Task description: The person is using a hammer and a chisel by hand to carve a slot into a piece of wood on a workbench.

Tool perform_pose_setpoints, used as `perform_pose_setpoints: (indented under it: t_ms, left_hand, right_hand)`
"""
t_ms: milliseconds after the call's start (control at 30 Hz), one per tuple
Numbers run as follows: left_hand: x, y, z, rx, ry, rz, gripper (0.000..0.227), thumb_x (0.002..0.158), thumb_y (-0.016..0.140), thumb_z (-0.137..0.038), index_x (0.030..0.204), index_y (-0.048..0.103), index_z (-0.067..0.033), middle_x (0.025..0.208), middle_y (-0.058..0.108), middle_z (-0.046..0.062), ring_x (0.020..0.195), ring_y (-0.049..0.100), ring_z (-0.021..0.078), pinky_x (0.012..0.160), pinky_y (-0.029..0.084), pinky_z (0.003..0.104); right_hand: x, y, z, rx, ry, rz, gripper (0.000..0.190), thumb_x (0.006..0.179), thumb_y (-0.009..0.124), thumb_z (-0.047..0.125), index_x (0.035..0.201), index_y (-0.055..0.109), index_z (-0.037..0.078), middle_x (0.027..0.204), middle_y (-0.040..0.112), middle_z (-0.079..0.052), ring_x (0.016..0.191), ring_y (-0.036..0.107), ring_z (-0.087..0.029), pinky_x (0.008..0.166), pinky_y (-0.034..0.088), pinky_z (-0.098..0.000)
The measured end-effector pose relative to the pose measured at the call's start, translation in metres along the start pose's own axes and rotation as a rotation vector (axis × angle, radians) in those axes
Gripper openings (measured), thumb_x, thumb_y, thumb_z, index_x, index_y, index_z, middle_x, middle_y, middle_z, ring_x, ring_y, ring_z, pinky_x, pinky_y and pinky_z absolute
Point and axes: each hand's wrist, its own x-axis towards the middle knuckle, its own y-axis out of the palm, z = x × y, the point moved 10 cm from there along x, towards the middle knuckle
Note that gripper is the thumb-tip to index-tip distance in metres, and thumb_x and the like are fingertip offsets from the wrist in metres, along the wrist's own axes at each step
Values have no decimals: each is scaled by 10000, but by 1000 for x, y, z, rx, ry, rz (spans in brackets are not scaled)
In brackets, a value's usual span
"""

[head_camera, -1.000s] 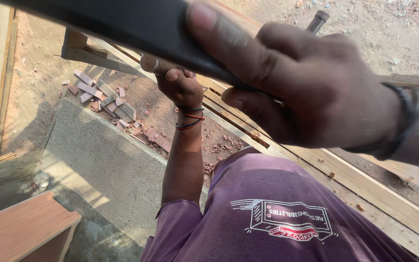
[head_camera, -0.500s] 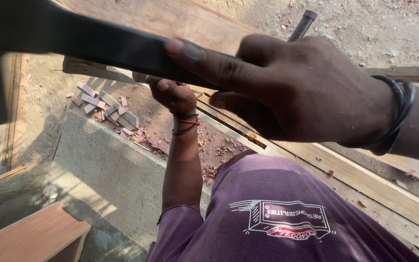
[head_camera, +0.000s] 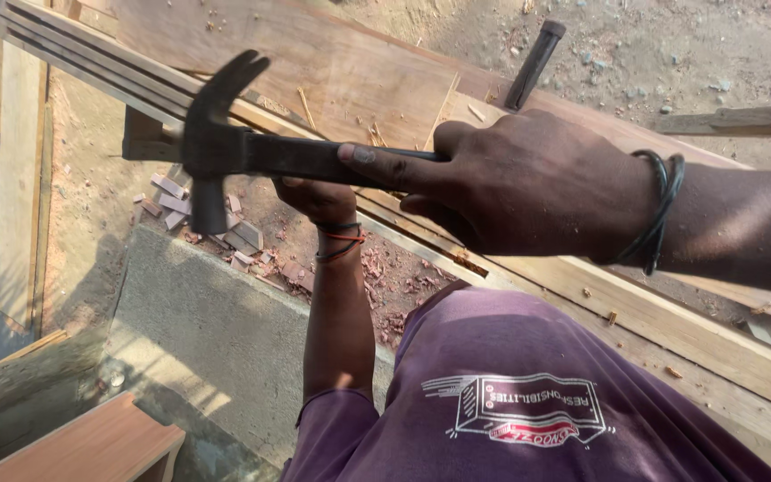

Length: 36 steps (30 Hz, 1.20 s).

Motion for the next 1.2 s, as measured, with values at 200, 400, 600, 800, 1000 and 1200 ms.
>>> perform_pose_setpoints:
  t_ms: [200,400,600,800,1000,1200]
  left_hand:
    - [-8,4,7,-84,-62,34,567,1128,344,-462,1105,611,37,1021,661,225,923,664,418,815,526,468]
    - [-10,4,26,-100,-117,18,528,1115,396,-453,1040,625,16,948,675,190,854,680,363,767,531,425]
    - [-19,6,34,-78,-100,42,496,1103,448,-444,974,639,-5,875,688,155,785,696,308,719,537,382]
    - [-19,8,3,288,71,-55,527,1154,425,-447,1058,633,27,922,677,119,786,675,240,703,557,357]
    - [-9,4,7,-230,-134,57,752,1122,219,-657,911,616,-54,870,648,80,799,658,215,734,534,346]
    - [-17,-3,28,-173,-232,-33,728,1100,273,-625,986,659,-18,900,668,108,811,682,242,732,580,350]
  right_hand:
    - [-20,-55,28,162,-272,-420,652,1111,663,411,1557,209,269,728,527,-22,466,440,-108,367,334,-328]
    - [1,-4,3,-44,-29,-58,717,1023,577,282,1627,198,354,669,563,-70,434,519,-145,316,407,-338]
    - [-3,19,-11,51,173,234,745,1014,516,472,1638,109,473,741,548,-90,418,529,-174,332,448,-351]
    - [-27,-45,21,218,-182,-395,702,1078,615,444,1597,152,348,762,520,-31,463,452,-116,388,375,-334]
    - [-10,18,-11,-8,42,25,714,1023,563,317,1624,184,389,700,574,-82,437,550,-156,316,438,-343]
    - [-14,11,-14,9,25,-41,736,965,607,487,1572,217,346,710,582,-110,398,540,-194,297,429,-361]
